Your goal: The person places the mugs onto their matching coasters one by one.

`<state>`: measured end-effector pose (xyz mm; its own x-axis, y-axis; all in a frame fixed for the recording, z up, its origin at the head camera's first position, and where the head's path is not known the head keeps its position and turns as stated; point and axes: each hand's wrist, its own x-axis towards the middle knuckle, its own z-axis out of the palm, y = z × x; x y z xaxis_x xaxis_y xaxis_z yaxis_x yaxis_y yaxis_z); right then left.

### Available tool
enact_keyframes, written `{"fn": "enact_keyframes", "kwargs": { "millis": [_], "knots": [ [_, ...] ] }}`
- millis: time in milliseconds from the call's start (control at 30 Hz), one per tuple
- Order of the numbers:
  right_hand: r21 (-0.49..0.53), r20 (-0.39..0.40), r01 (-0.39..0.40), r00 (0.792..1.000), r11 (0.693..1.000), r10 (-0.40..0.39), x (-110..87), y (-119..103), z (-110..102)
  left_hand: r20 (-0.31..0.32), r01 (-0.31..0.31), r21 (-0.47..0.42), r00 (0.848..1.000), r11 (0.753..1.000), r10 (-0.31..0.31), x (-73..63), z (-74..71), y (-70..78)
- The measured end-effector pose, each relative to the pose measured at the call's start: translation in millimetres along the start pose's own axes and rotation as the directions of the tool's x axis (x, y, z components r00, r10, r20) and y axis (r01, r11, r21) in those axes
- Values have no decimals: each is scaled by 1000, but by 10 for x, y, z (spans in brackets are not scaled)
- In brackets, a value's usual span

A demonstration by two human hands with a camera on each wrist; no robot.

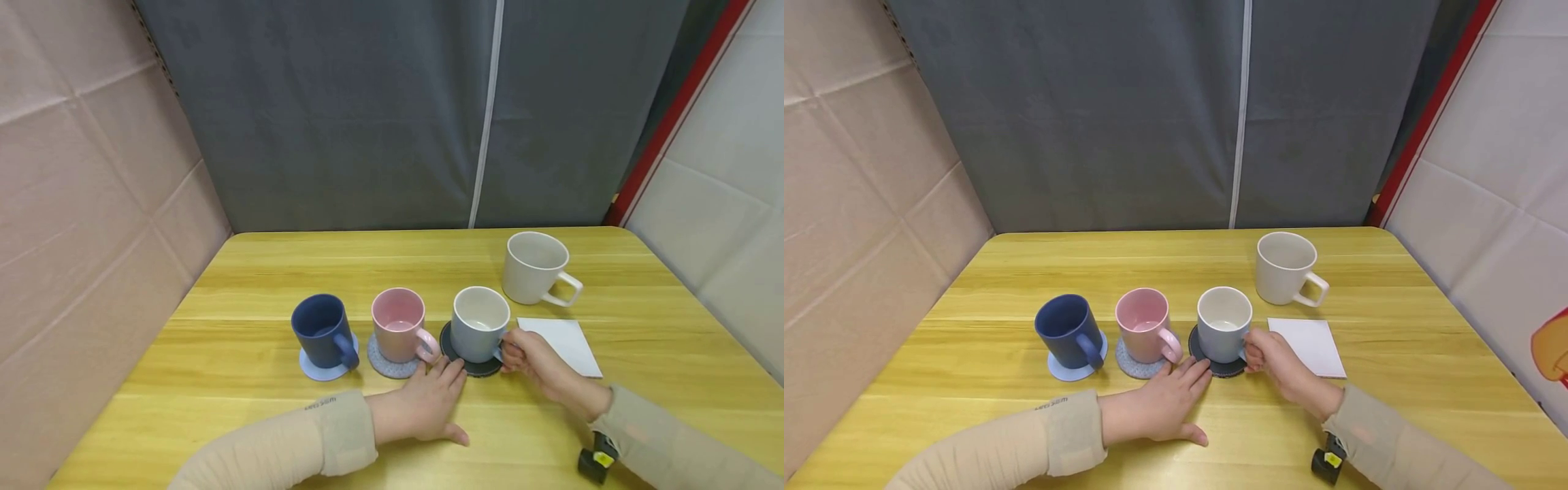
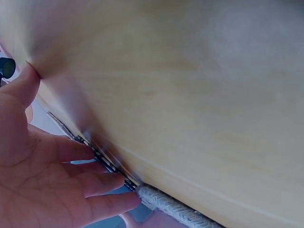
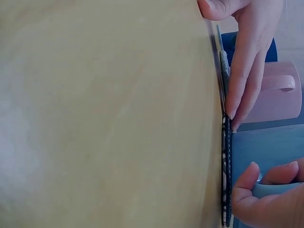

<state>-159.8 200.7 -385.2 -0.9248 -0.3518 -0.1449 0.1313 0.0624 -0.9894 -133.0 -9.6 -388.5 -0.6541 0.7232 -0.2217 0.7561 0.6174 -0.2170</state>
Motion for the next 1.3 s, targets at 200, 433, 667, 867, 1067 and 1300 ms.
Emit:
{"fn": "enact_keyframes", "kwargs": {
  "millis": [200,433,667,867,1067,1300],
  "knots": [
    [3,22,9,1000,1000,-9,2,4,-9,-2,0,7,1000,1000,0,-7,1,0],
    [-42,22,-7,1000,999,8,97,157,-135,5,0,-3,1000,1000,0,-2,2,-3],
    [-442,-66,-17,998,897,-14,-101,-182,-219,6,-2,-5,1000,1000,2,-2,-2,-1],
    [-847,1,200,927,493,-375,-252,-228,-590,14,-3,-13,1000,1000,3,-4,-6,2],
    [-919,75,242,882,310,-465,-351,-159,-899,10,6,-8,1000,1000,-6,-5,-16,13],
    [-915,-27,169,881,367,-472,-363,-167,-1142,-38,-21,43,999,999,23,-31,-103,112]
  ]
}}
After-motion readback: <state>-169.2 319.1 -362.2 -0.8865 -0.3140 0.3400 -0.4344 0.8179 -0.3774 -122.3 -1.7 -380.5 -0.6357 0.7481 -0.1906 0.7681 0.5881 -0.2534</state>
